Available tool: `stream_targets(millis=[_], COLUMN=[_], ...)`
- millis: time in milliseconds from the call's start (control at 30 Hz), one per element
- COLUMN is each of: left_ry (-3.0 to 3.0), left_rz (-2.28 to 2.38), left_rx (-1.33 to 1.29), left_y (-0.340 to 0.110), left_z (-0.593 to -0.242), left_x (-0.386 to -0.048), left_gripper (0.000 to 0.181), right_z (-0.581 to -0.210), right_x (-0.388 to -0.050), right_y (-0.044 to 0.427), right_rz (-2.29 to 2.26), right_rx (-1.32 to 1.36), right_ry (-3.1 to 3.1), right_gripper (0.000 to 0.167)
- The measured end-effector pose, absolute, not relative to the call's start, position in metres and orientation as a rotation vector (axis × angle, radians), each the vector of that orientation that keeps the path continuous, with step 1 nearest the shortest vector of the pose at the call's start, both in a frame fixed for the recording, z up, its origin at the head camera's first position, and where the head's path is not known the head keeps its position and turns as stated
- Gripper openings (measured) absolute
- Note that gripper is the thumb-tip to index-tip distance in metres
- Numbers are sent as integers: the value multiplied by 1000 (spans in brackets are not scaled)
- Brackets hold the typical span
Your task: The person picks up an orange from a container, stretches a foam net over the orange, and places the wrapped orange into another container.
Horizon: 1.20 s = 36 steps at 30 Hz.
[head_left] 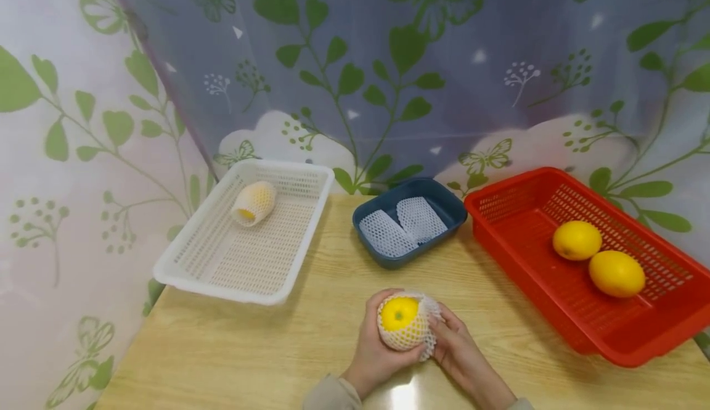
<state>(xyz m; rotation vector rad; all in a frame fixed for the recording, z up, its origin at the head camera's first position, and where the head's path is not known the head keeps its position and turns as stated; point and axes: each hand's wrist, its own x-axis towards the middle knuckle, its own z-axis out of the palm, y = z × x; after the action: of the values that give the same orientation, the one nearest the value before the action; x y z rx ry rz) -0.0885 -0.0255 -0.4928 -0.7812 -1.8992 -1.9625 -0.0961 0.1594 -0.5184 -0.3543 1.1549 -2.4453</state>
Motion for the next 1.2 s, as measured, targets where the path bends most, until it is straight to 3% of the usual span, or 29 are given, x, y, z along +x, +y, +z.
stream_targets(millis=[233,400,633,867,1200], left_ry=[-1963,-2055,-2106,-2063,-2039], left_rz=[-1958,-2016,-2167,-2356,-2594], left_rx=[-697,-613,-573,-573,-596], left_y=[-28,-37,-46,-51,-59], left_z=[-504,-492,-468,-452,-442], left_x=[-98,-102,-101,-100,-98], left_gripper=[88,87,81,79,61], right_z=[-516,-513,-504,-488,-461], right_x=[-99,-102,-100,-96,-89], right_y=[158,156,154,154,153], right_rz=[-2412,-2378,-2374,-2253,-2325], right_rx=[-325,-414,-363,-532,-682], right_ry=[1234,1332,1809,2200,1937], right_gripper=[37,38,12,26,31])
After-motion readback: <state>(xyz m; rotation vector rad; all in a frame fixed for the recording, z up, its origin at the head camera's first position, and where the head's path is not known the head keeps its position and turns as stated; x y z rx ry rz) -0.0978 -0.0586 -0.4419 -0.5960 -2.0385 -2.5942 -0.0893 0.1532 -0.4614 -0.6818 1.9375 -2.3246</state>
